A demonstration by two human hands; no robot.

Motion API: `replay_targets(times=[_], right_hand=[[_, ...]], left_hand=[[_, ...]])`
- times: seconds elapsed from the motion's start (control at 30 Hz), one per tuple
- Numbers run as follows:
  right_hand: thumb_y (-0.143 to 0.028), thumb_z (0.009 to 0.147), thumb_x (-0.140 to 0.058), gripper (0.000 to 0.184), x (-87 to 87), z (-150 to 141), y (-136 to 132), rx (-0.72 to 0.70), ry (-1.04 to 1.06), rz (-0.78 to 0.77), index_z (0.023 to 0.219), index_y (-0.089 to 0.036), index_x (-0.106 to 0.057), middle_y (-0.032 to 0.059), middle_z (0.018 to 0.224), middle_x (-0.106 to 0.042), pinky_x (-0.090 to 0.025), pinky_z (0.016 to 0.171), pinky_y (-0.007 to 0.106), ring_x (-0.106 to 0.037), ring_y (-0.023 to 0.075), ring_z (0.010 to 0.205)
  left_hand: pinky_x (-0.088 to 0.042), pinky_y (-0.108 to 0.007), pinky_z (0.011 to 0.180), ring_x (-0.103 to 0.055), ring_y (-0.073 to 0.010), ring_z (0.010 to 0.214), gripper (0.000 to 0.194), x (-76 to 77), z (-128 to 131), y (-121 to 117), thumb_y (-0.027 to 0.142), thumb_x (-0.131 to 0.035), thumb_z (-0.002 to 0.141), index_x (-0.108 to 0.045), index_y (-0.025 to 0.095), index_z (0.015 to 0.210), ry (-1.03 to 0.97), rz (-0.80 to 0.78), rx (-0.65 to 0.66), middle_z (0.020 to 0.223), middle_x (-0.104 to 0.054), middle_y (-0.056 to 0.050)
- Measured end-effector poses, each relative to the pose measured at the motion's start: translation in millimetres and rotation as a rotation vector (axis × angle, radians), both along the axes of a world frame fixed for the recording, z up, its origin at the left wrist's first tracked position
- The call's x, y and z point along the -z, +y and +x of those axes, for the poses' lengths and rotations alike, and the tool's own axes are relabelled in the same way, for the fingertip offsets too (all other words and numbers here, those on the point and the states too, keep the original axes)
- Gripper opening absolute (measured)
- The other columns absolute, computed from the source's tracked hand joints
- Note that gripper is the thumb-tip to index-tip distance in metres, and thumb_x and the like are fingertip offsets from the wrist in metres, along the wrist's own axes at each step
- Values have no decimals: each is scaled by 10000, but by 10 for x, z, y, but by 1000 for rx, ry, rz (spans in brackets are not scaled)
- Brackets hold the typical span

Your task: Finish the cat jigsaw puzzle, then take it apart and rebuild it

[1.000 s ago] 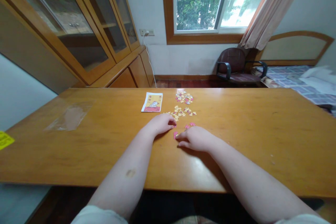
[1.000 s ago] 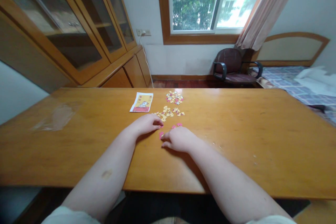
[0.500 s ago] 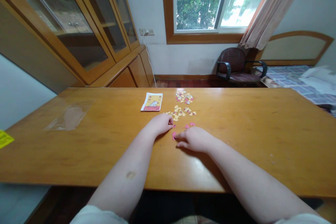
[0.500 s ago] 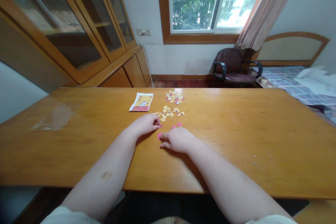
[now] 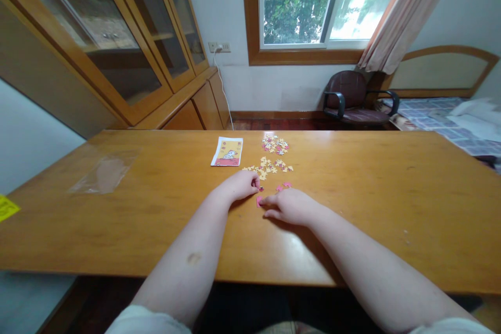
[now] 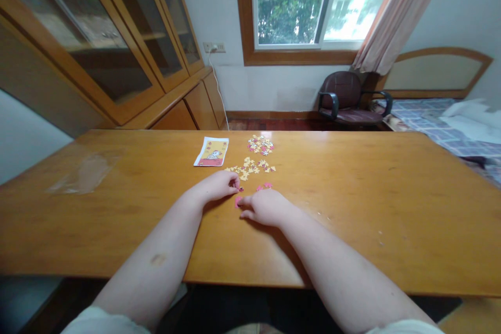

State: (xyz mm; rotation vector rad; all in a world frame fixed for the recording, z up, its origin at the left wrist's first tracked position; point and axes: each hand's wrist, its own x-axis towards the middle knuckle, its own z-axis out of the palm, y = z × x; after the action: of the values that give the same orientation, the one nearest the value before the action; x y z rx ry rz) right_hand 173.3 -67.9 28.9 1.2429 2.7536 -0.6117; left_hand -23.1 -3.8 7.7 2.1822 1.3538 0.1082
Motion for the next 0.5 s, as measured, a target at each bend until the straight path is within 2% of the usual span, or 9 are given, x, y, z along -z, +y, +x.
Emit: replay_targets(times=[0.17,0.3,0.5], right_hand=[[-489,874,-493,435,10,-5,-3,14,-3,-1,1269,-326,-573,54,1057,-713,-464,770,310,-664,233,905],[-491,872,-493,438,-1,-2,-9,24,-15,-8,1274,-332,-567,52,1063,-711,-464,772,311,-664,230,898],[-486,872,-489,430,7,5,-5,25,2,-9,1264,-331,-577,46,1066,-712,-467,782,316,-663,240,920]], left_hand=[[-449,-224,613,-626,-144,707,163,-81,2,-31,197,-600,690,-653,177,843,-103,-101,-19,794,-704,-14],[-464,-237,665,-640,-159,766,132,-143,-7,-37,231,-602,708,-684,182,800,-102,-116,-36,831,-722,-24],[-463,-246,653,-645,-169,756,153,-165,-6,-43,242,-617,683,-697,177,797,-81,-164,-51,826,-732,-26]])
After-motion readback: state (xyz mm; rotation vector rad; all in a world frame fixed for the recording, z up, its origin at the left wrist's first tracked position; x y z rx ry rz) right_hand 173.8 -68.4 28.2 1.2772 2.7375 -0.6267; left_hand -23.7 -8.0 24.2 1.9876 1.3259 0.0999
